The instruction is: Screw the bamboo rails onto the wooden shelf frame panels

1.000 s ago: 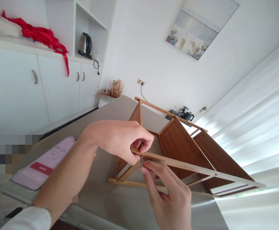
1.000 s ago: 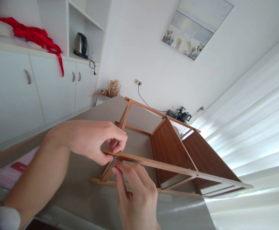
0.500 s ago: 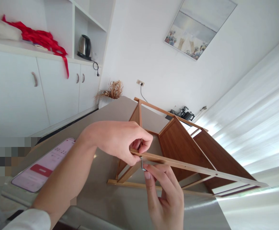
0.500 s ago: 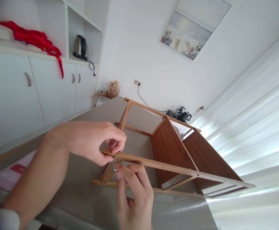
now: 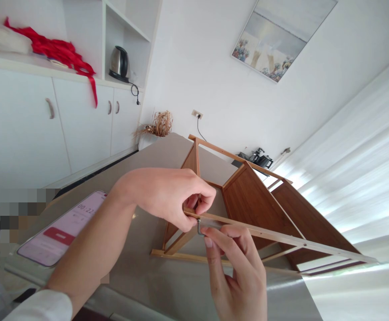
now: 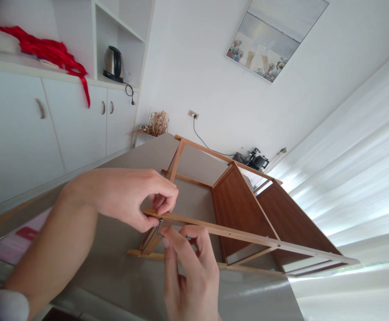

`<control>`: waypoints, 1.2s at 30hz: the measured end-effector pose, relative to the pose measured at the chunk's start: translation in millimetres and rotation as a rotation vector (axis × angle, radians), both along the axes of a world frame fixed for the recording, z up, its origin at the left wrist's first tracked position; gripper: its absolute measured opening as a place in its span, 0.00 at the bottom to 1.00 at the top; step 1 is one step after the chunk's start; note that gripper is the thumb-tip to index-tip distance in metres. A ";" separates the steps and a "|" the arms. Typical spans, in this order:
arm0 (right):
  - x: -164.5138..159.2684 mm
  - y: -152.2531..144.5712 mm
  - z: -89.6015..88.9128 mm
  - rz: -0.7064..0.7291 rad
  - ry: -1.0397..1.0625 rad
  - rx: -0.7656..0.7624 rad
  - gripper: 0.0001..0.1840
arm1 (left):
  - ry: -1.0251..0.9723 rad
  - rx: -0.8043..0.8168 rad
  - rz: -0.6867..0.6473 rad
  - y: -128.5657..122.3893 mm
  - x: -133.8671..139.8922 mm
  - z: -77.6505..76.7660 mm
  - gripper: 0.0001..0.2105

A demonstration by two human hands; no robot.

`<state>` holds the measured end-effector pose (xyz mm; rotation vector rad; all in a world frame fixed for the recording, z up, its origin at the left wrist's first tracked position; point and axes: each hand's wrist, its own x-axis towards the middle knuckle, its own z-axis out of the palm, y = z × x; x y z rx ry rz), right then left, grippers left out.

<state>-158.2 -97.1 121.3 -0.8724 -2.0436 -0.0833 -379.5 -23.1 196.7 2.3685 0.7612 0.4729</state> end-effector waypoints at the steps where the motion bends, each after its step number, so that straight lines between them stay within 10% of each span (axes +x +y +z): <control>1: 0.2 -0.4 1.4 0.001 -0.003 -0.007 0.16 | 0.001 0.000 0.001 0.0 0.0 0.0 0.07; 26: 0.7 -1.6 23.2 -0.027 -0.083 -0.106 0.13 | 0.009 0.003 0.007 -0.9 0.7 0.8 0.07; 36: -4.6 -6.7 1.9 -0.104 0.079 -0.220 0.05 | 0.004 0.007 0.005 0.0 0.7 0.0 0.07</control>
